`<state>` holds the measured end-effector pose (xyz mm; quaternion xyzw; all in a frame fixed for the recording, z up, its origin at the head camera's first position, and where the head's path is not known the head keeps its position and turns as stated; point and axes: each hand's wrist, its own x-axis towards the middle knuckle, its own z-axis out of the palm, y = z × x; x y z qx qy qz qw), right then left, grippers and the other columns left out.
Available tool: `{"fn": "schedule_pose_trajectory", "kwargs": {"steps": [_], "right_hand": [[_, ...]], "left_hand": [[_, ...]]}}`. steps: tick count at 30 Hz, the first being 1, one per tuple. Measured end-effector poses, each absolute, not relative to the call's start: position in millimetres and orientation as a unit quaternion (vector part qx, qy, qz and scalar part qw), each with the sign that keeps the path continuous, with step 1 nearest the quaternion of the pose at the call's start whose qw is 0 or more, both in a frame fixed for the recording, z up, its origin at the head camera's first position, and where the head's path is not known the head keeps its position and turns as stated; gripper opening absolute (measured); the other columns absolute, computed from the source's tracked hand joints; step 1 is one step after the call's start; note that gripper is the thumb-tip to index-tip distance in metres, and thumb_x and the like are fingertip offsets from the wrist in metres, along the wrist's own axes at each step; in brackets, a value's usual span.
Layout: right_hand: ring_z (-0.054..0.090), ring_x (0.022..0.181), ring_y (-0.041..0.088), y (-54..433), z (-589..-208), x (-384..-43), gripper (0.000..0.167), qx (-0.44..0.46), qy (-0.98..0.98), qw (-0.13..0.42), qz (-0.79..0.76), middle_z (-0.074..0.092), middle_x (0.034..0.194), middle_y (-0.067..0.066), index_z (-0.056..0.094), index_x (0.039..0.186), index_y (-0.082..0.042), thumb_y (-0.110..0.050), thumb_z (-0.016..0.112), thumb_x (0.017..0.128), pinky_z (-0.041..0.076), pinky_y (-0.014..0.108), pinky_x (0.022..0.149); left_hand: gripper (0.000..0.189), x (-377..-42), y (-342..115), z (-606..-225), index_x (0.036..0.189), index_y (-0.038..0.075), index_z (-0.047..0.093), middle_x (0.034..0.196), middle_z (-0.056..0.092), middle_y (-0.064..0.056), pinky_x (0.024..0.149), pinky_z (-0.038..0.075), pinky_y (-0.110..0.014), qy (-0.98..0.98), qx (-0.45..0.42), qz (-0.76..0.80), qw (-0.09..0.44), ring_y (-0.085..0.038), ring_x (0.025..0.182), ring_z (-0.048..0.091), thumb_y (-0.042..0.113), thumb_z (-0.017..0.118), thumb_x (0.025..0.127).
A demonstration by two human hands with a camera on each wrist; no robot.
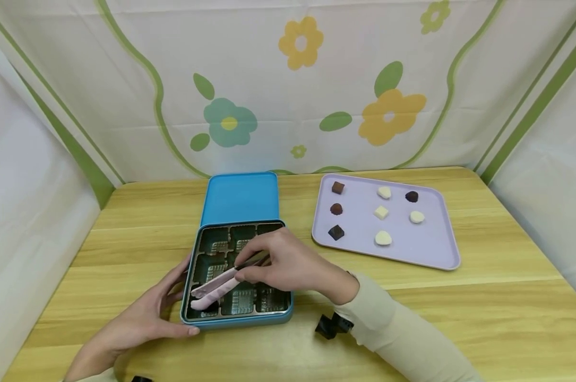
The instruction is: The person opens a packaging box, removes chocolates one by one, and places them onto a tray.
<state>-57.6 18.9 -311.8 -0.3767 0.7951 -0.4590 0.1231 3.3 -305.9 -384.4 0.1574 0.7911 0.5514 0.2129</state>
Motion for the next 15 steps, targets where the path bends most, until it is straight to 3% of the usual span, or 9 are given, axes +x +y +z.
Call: {"fn": "schedule_pose_trajectory", "kwargs": {"steps": [6, 8, 12, 15], "right_hand": [[0.082, 0.081, 0.018, 25.6, -321.2, -53.2, 0.013, -0.301, 0.767, 0.164, -0.542, 0.083, 0.099, 0.006, 0.082, 0.111, -0.010, -0.012, 0.080, 0.098, 0.065, 0.033, 0.071], [0.082, 0.083, 0.021, 27.5, -324.3, -53.2, 0.013, -0.290, 0.751, 0.169, -0.569, 0.083, 0.101, 0.009, 0.082, 0.110, -0.008, -0.009, 0.080, 0.098, 0.067, 0.039, 0.074], [0.083, 0.087, 0.029, 33.1, -327.3, -53.4, 0.015, -0.270, 0.712, 0.185, -0.621, 0.082, 0.102, 0.018, 0.080, 0.112, -0.002, -0.004, 0.078, 0.098, 0.067, 0.045, 0.080], [0.082, 0.088, 0.029, 39.5, -327.3, -53.5, 0.016, -0.255, 0.702, 0.190, -0.638, 0.081, 0.102, 0.020, 0.079, 0.114, 0.001, -0.003, 0.077, 0.098, 0.067, 0.044, 0.081]], "left_hand": [[0.125, 3.7, -305.8, -384.7, 0.174, 0.038, 0.007, 0.180, 0.007, -0.025, 0.104, 0.048, -0.015, 0.795, 0.152, 0.548, 0.210, -0.064, 0.151, 0.032, 0.013, 0.091, 0.085], [0.125, 3.6, -305.3, -384.5, 0.174, 0.038, 0.006, 0.179, 0.008, -0.026, 0.104, 0.048, -0.015, 0.795, 0.150, 0.548, 0.212, -0.063, 0.151, 0.033, 0.014, 0.092, 0.085], [0.126, 3.4, -304.9, -384.1, 0.174, 0.040, 0.007, 0.180, 0.010, -0.023, 0.105, 0.048, -0.016, 0.799, 0.143, 0.543, 0.215, -0.046, 0.154, 0.036, 0.015, 0.092, 0.085], [0.126, 3.7, -305.0, -383.8, 0.173, 0.041, 0.008, 0.180, 0.010, -0.021, 0.104, 0.050, -0.017, 0.800, 0.138, 0.543, 0.216, -0.048, 0.154, 0.037, 0.015, 0.092, 0.084]]}}
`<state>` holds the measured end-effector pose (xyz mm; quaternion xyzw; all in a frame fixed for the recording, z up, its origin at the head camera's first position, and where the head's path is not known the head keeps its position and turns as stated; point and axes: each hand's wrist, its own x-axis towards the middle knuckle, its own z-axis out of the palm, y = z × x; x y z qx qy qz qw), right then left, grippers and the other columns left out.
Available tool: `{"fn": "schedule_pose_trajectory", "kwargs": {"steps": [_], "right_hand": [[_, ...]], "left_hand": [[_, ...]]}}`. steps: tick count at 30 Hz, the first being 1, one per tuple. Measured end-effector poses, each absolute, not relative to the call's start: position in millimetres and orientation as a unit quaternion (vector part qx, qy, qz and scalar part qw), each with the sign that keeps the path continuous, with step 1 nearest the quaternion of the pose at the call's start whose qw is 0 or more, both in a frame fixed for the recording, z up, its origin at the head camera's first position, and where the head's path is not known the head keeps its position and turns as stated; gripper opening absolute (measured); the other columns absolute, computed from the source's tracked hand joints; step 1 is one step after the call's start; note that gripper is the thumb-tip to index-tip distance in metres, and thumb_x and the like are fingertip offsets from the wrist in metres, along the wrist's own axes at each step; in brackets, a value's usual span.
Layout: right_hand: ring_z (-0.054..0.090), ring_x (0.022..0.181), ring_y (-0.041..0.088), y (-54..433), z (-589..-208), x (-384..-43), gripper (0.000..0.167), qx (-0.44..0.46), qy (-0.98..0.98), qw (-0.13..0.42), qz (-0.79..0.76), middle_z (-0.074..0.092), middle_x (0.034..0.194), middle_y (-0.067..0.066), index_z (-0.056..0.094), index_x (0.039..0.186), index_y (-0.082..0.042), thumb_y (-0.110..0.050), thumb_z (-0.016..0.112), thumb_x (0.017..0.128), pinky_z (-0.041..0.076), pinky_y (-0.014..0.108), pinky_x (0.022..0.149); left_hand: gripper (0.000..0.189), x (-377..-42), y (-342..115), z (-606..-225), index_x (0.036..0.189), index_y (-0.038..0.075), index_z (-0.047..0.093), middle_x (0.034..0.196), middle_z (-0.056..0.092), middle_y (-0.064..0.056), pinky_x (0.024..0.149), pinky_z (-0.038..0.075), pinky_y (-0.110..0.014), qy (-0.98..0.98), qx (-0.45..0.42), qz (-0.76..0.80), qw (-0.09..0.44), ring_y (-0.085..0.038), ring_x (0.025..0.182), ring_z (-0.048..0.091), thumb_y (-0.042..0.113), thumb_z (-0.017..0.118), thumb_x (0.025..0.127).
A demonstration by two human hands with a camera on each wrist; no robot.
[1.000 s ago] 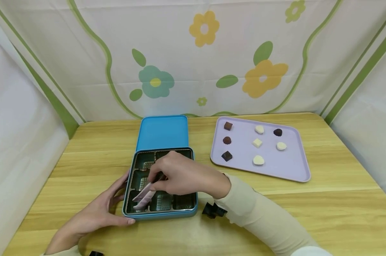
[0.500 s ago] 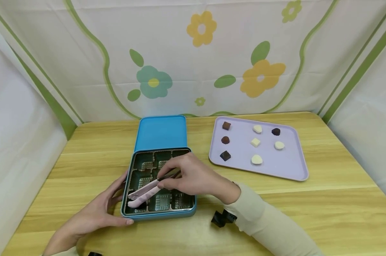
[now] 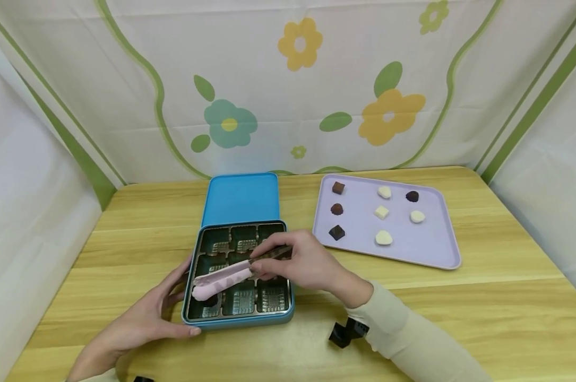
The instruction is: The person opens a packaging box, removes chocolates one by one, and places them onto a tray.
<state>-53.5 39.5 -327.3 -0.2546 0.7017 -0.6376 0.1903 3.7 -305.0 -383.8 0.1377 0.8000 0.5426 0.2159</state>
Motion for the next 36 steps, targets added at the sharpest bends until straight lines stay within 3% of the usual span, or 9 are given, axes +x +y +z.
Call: {"fn": "schedule_pose_trajectory", "kwargs": {"steps": [3, 5, 9, 12, 15, 19, 29, 36], "right_hand": [[0.082, 0.088, 0.031, 48.3, -327.2, -54.3, 0.018, -0.233, 0.703, 0.192, -0.644, 0.081, 0.102, 0.020, 0.078, 0.115, 0.001, -0.003, 0.076, 0.098, 0.067, 0.044, 0.082], [0.082, 0.090, 0.037, 54.8, -327.3, -55.5, 0.019, -0.218, 0.702, 0.193, -0.650, 0.082, 0.102, 0.020, 0.078, 0.117, 0.001, -0.003, 0.076, 0.098, 0.067, 0.043, 0.082], [0.080, 0.093, 0.044, 69.4, -327.2, -58.5, 0.021, -0.199, 0.693, 0.185, -0.668, 0.080, 0.109, 0.022, 0.077, 0.118, 0.005, 0.000, 0.076, 0.098, 0.067, 0.047, 0.084], [0.082, 0.090, 0.033, 82.0, -328.0, -60.6, 0.022, -0.196, 0.693, 0.167, -0.674, 0.079, 0.111, 0.023, 0.076, 0.119, 0.007, 0.001, 0.074, 0.099, 0.066, 0.046, 0.084], [0.082, 0.087, 0.022, 94.7, -328.6, -62.1, 0.022, -0.194, 0.696, 0.150, -0.675, 0.079, 0.110, 0.024, 0.075, 0.120, 0.008, 0.000, 0.074, 0.100, 0.067, 0.045, 0.083], [0.082, 0.088, 0.020, 110.8, -328.4, -63.7, 0.022, -0.189, 0.700, 0.131, -0.676, 0.079, 0.109, 0.022, 0.075, 0.120, 0.008, -0.002, 0.074, 0.100, 0.067, 0.042, 0.082], [0.082, 0.088, 0.017, 152.1, -330.4, -64.2, 0.028, -0.171, 0.697, 0.076, -0.693, 0.081, 0.104, 0.008, 0.070, 0.123, 0.017, 0.002, 0.073, 0.099, 0.066, 0.038, 0.081], [0.082, 0.086, 0.016, 181.9, -332.5, -62.1, 0.020, -0.150, 0.703, 0.029, -0.695, 0.082, 0.102, 0.005, 0.073, 0.119, 0.012, 0.003, 0.071, 0.101, 0.066, 0.037, 0.080]], "left_hand": [[0.126, 3.8, -304.5, -384.0, 0.173, 0.041, 0.009, 0.180, 0.009, -0.021, 0.102, 0.051, -0.018, 0.796, 0.137, 0.549, 0.216, -0.059, 0.151, 0.035, 0.014, 0.093, 0.084], [0.126, 4.1, -304.2, -384.0, 0.173, 0.041, 0.009, 0.180, 0.009, -0.020, 0.102, 0.051, -0.017, 0.795, 0.136, 0.550, 0.216, -0.058, 0.151, 0.035, 0.013, 0.093, 0.084], [0.125, 4.2, -304.4, -383.3, 0.173, 0.041, 0.010, 0.181, 0.009, -0.019, 0.103, 0.050, -0.017, 0.797, 0.138, 0.548, 0.213, -0.021, 0.151, 0.044, 0.014, 0.093, 0.084], [0.126, 3.8, -305.1, -383.3, 0.173, 0.041, 0.010, 0.181, 0.009, -0.019, 0.104, 0.049, -0.016, 0.797, 0.137, 0.549, 0.213, 0.005, 0.142, 0.045, 0.014, 0.093, 0.083], [0.127, 3.4, -305.7, -384.6, 0.174, 0.039, 0.008, 0.180, 0.008, -0.022, 0.104, 0.049, -0.016, 0.795, 0.139, 0.550, 0.212, -0.015, 0.152, 0.043, 0.013, 0.093, 0.083], [0.128, 3.4, -307.5, -386.8, 0.174, 0.036, 0.006, 0.179, 0.009, -0.026, 0.102, 0.049, -0.015, 0.797, 0.147, 0.547, 0.209, -0.058, 0.151, 0.035, 0.011, 0.092, 0.083], [0.129, 4.1, -309.1, -388.7, 0.174, 0.035, 0.005, 0.179, 0.009, -0.028, 0.102, 0.048, -0.014, 0.798, 0.161, 0.545, 0.199, -0.064, 0.149, 0.035, 0.009, 0.092, 0.083], [0.129, 4.9, -309.4, -388.6, 0.174, 0.037, 0.006, 0.179, 0.010, -0.026, 0.104, 0.047, -0.014, 0.804, 0.155, 0.540, 0.197, -0.061, 0.149, 0.036, 0.010, 0.093, 0.082]]}}
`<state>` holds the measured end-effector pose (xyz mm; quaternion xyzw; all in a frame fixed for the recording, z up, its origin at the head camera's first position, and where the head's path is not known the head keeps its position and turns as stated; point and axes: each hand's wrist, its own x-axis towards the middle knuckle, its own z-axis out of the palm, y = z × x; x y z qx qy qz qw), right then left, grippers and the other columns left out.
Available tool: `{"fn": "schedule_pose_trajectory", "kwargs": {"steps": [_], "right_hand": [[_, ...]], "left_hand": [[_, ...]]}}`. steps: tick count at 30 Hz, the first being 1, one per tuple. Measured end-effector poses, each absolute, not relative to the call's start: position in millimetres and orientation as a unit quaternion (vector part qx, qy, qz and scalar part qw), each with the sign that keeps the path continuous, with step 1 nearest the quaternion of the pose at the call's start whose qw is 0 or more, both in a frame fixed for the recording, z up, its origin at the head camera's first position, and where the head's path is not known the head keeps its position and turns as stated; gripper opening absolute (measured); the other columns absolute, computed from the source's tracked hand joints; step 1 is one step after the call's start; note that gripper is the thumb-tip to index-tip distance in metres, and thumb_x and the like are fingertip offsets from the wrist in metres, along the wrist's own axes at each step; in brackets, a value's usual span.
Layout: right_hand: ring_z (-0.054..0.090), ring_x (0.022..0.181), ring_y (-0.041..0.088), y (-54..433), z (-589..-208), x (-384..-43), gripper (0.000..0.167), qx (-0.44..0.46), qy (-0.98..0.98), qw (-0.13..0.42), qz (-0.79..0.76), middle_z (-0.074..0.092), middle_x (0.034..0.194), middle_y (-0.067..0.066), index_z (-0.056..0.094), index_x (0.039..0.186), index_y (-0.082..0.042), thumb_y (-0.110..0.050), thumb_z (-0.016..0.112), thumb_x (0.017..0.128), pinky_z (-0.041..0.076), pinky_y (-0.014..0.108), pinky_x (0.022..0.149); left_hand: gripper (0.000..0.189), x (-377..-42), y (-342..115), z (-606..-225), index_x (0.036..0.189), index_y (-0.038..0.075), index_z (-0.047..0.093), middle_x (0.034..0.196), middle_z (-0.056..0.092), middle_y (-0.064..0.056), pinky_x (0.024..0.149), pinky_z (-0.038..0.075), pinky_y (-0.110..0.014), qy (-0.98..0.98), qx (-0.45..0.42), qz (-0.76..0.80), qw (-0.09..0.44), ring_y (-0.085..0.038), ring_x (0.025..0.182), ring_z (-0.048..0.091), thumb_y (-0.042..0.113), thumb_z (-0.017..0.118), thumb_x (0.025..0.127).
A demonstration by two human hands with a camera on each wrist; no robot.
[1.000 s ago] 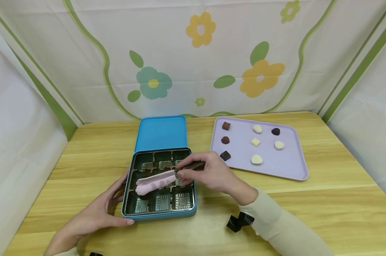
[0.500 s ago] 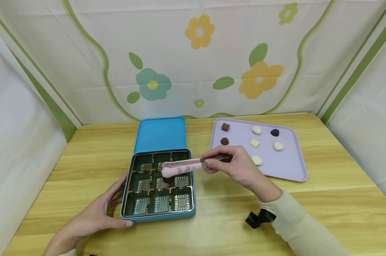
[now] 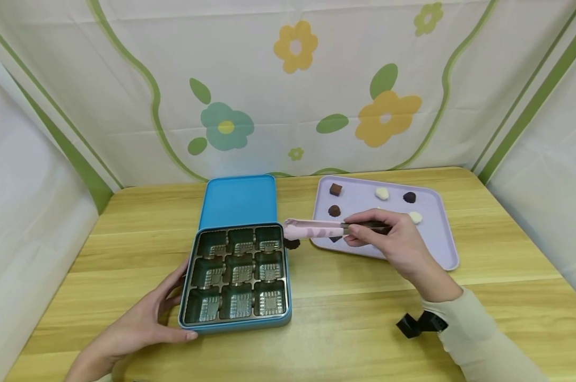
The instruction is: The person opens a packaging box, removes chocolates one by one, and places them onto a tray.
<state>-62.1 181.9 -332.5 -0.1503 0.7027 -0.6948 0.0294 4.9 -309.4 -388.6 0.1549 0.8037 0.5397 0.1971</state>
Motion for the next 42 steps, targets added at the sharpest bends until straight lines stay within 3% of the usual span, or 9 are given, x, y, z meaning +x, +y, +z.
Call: {"fn": "schedule_pose_trajectory", "kwargs": {"steps": [8, 10, 11, 12, 14, 18, 19, 42], "right_hand": [[0.082, 0.084, 0.014, 210.3, -328.7, -57.3, 0.017, -0.130, 0.697, -0.012, -0.705, 0.081, 0.101, 0.005, 0.077, 0.116, 0.008, 0.004, 0.069, 0.102, 0.066, 0.034, 0.079], [0.082, 0.084, 0.014, 217.6, -327.9, -56.4, 0.017, -0.130, 0.691, -0.017, -0.711, 0.080, 0.102, 0.005, 0.077, 0.116, 0.007, 0.006, 0.068, 0.102, 0.066, 0.033, 0.080], [0.082, 0.084, 0.014, 221.2, -327.5, -55.7, 0.018, -0.127, 0.689, -0.019, -0.714, 0.081, 0.103, 0.005, 0.078, 0.116, 0.005, 0.006, 0.067, 0.102, 0.066, 0.032, 0.080], [0.082, 0.084, 0.014, 224.7, -327.4, -55.2, 0.018, -0.125, 0.687, -0.022, -0.715, 0.081, 0.103, 0.005, 0.078, 0.116, 0.005, 0.007, 0.067, 0.102, 0.065, 0.032, 0.080], [0.082, 0.085, 0.013, 231.6, -326.7, -54.2, 0.019, -0.114, 0.691, -0.026, -0.713, 0.081, 0.102, 0.003, 0.078, 0.117, 0.004, 0.005, 0.067, 0.102, 0.065, 0.030, 0.081], [0.082, 0.085, 0.011, 244.6, -326.8, -51.3, 0.019, -0.090, 0.697, -0.033, -0.710, 0.083, 0.099, 0.001, 0.078, 0.119, 0.003, 0.003, 0.068, 0.102, 0.064, 0.026, 0.082], [0.082, 0.084, 0.010, 248.1, -327.3, -50.6, 0.020, -0.085, 0.698, -0.035, -0.710, 0.083, 0.099, 0.000, 0.078, 0.119, 0.003, 0.003, 0.069, 0.102, 0.064, 0.026, 0.083], [0.083, 0.081, 0.024, 350.0, -366.7, -26.1, 0.032, -0.007, 0.581, -0.087, -0.809, 0.083, 0.102, 0.012, 0.080, 0.115, 0.009, 0.023, 0.057, 0.098, 0.064, 0.032, 0.078]], "left_hand": [[0.130, 5.9, -312.2, -392.0, 0.174, 0.035, 0.005, 0.179, 0.009, -0.029, 0.106, 0.042, -0.011, 0.803, 0.164, 0.541, 0.191, -0.064, 0.149, 0.035, 0.009, 0.093, 0.082], [0.129, 6.5, -311.9, -392.0, 0.174, 0.036, 0.006, 0.179, 0.010, -0.027, 0.106, 0.042, -0.011, 0.804, 0.159, 0.539, 0.193, -0.050, 0.152, 0.041, 0.010, 0.093, 0.082], [0.129, 6.8, -311.8, -392.0, 0.174, 0.036, 0.006, 0.179, 0.009, -0.027, 0.106, 0.043, -0.011, 0.804, 0.159, 0.539, 0.194, -0.049, 0.152, 0.041, 0.011, 0.093, 0.082], [0.128, 7.0, -311.4, -391.7, 0.174, 0.037, 0.007, 0.179, 0.010, -0.026, 0.106, 0.043, -0.011, 0.804, 0.157, 0.539, 0.195, -0.036, 0.152, 0.044, 0.011, 0.093, 0.082], [0.128, 7.4, -310.3, -390.6, 0.174, 0.038, 0.007, 0.180, 0.010, -0.025, 0.106, 0.043, -0.011, 0.806, 0.150, 0.538, 0.198, -0.036, 0.153, 0.043, 0.013, 0.093, 0.082], [0.129, 6.8, -310.6, -390.7, 0.174, 0.037, 0.006, 0.179, 0.009, -0.027, 0.106, 0.042, -0.011, 0.804, 0.154, 0.539, 0.196, -0.052, 0.153, 0.038, 0.012, 0.093, 0.082], [0.130, 6.5, -311.0, -391.1, 0.174, 0.036, 0.006, 0.179, 0.009, -0.027, 0.106, 0.042, -0.011, 0.804, 0.156, 0.539, 0.195, -0.064, 0.150, 0.033, 0.011, 0.093, 0.082], [0.129, 3.4, -311.2, -390.9, 0.174, 0.036, 0.005, 0.179, 0.009, -0.027, 0.104, 0.046, -0.013, 0.800, 0.164, 0.543, 0.196, -0.064, 0.149, 0.034, 0.007, 0.092, 0.083]]}}
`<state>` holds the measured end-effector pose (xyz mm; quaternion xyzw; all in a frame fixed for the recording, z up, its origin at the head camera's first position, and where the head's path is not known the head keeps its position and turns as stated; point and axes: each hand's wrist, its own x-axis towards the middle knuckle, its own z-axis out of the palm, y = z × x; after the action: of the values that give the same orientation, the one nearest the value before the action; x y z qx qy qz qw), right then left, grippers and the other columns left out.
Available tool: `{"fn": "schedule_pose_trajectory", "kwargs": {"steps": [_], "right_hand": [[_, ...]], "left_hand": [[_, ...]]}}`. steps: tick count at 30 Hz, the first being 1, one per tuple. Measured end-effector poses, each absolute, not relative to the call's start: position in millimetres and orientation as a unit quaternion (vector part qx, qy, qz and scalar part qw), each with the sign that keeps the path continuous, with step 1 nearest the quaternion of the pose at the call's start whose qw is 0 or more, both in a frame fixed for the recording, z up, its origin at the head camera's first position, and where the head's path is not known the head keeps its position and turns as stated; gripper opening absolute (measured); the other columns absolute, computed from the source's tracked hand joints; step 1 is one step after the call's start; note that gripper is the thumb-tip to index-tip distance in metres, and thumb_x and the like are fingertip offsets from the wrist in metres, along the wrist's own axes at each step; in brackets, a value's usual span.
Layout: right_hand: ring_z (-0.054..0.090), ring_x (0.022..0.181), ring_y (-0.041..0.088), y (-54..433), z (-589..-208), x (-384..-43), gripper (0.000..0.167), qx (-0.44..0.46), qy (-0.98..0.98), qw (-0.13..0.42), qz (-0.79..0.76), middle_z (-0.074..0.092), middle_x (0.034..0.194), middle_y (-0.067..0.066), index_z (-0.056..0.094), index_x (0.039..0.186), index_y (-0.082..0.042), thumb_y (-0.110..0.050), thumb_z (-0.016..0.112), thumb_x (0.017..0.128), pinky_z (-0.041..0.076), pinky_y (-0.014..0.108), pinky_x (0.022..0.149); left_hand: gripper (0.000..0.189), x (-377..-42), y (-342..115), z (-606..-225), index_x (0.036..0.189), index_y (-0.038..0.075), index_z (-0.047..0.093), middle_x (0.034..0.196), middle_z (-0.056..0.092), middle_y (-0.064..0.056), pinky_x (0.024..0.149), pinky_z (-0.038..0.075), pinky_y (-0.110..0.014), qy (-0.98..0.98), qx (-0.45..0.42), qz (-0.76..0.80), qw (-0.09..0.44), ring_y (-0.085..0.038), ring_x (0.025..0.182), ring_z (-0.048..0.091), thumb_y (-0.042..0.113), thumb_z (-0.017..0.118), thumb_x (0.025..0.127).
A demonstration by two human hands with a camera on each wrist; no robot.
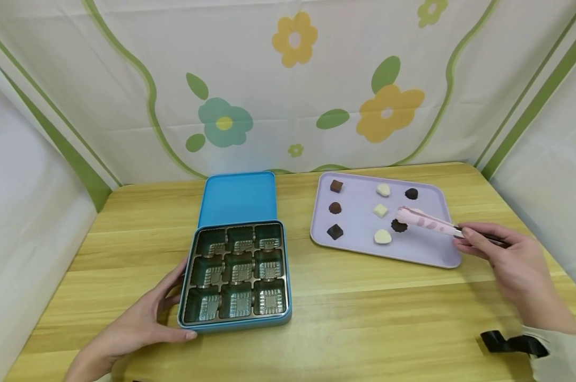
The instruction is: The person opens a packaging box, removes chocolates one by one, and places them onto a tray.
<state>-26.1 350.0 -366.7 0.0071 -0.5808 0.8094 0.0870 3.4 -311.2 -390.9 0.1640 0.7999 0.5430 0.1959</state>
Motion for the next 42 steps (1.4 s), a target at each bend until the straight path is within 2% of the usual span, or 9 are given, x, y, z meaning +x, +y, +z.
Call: {"fn": "schedule_pose_trajectory", "kwargs": {"steps": [7, 14, 26, 28, 31, 34, 37, 40, 42], "right_hand": [[0.083, 0.082, 0.025, 384.7, -372.7, -17.9, 0.036, 0.009, -0.566, 0.064, 0.822, 0.083, 0.100, 0.015, 0.081, 0.110, 0.008, 0.022, 0.048, 0.102, 0.064, 0.032, 0.076], [0.083, 0.084, 0.022, 400.0, -373.1, -17.0, 0.034, -0.051, -0.586, 0.006, 0.809, 0.084, 0.099, 0.012, 0.084, 0.107, 0.001, 0.013, 0.052, 0.106, 0.064, 0.030, 0.076], [0.083, 0.080, 0.023, 402.9, -371.6, -16.9, 0.033, -0.072, -0.587, 0.032, 0.806, 0.084, 0.095, 0.011, 0.084, 0.103, 0.000, 0.014, 0.054, 0.105, 0.065, 0.030, 0.074], [0.083, 0.078, 0.022, 401.8, -370.4, -16.3, 0.032, -0.076, -0.597, 0.047, 0.797, 0.084, 0.094, 0.009, 0.085, 0.102, 0.000, 0.014, 0.056, 0.104, 0.064, 0.029, 0.072], [0.083, 0.076, 0.021, 401.2, -367.6, -15.3, 0.027, -0.086, -0.615, 0.070, 0.781, 0.084, 0.093, 0.006, 0.085, 0.100, -0.002, 0.013, 0.062, 0.102, 0.064, 0.029, 0.070], [0.082, 0.075, 0.019, 401.8, -365.0, -14.7, 0.022, -0.099, -0.629, 0.086, 0.766, 0.083, 0.092, 0.004, 0.085, 0.100, -0.004, 0.009, 0.068, 0.100, 0.064, 0.028, 0.069], [0.082, 0.075, 0.018, 400.5, -362.3, -14.7, 0.017, -0.101, -0.638, 0.099, 0.757, 0.083, 0.093, 0.002, 0.085, 0.103, -0.005, 0.005, 0.072, 0.099, 0.064, 0.026, 0.071], [0.082, 0.076, 0.018, 393.7, -360.2, -16.4, 0.019, -0.069, -0.639, 0.117, 0.758, 0.084, 0.095, 0.004, 0.083, 0.109, 0.000, 0.009, 0.070, 0.098, 0.064, 0.026, 0.073], [0.083, 0.079, 0.019, 386.2, -358.3, -18.5, 0.022, -0.032, -0.638, 0.124, 0.759, 0.084, 0.098, 0.007, 0.081, 0.114, 0.005, 0.013, 0.067, 0.098, 0.064, 0.026, 0.074]], "left_hand": [[0.130, 3.6, -310.8, -389.6, 0.174, 0.037, 0.005, 0.179, 0.009, -0.027, 0.103, 0.046, -0.013, 0.802, 0.160, 0.541, 0.197, -0.064, 0.149, 0.034, 0.008, 0.092, 0.083], [0.129, 4.5, -309.8, -388.0, 0.174, 0.037, 0.006, 0.179, 0.010, -0.027, 0.103, 0.046, -0.013, 0.804, 0.158, 0.539, 0.196, -0.063, 0.149, 0.035, 0.008, 0.092, 0.083], [0.129, 4.5, -309.8, -387.0, 0.174, 0.038, 0.005, 0.180, 0.009, -0.026, 0.103, 0.047, -0.014, 0.802, 0.155, 0.541, 0.200, -0.062, 0.150, 0.033, 0.009, 0.092, 0.083], [0.129, 4.7, -309.0, -386.2, 0.174, 0.038, 0.006, 0.180, 0.009, -0.025, 0.104, 0.046, -0.013, 0.803, 0.154, 0.541, 0.199, -0.053, 0.152, 0.036, 0.010, 0.092, 0.083], [0.127, 4.8, -307.8, -385.4, 0.174, 0.037, 0.007, 0.180, 0.010, -0.024, 0.105, 0.046, -0.013, 0.801, 0.156, 0.543, 0.198, -0.019, 0.154, 0.041, 0.011, 0.092, 0.083], [0.126, 4.8, -306.9, -384.8, 0.174, 0.039, 0.008, 0.180, 0.010, -0.021, 0.106, 0.045, -0.012, 0.801, 0.151, 0.544, 0.200, 0.013, 0.141, 0.042, 0.013, 0.093, 0.084], [0.125, 4.9, -306.8, -384.3, 0.174, 0.038, 0.009, 0.180, 0.011, -0.022, 0.106, 0.046, -0.012, 0.802, 0.151, 0.543, 0.197, 0.020, 0.136, 0.041, 0.013, 0.093, 0.084], [0.125, 5.2, -306.9, -384.9, 0.174, 0.039, 0.010, 0.180, 0.011, -0.021, 0.106, 0.046, -0.012, 0.800, 0.151, 0.546, 0.197, 0.019, 0.137, 0.041, 0.012, 0.093, 0.084], [0.125, 5.6, -307.4, -385.5, 0.174, 0.038, 0.009, 0.180, 0.011, -0.022, 0.106, 0.046, -0.012, 0.799, 0.154, 0.547, 0.196, 0.014, 0.140, 0.042, 0.011, 0.092, 0.084]]}}
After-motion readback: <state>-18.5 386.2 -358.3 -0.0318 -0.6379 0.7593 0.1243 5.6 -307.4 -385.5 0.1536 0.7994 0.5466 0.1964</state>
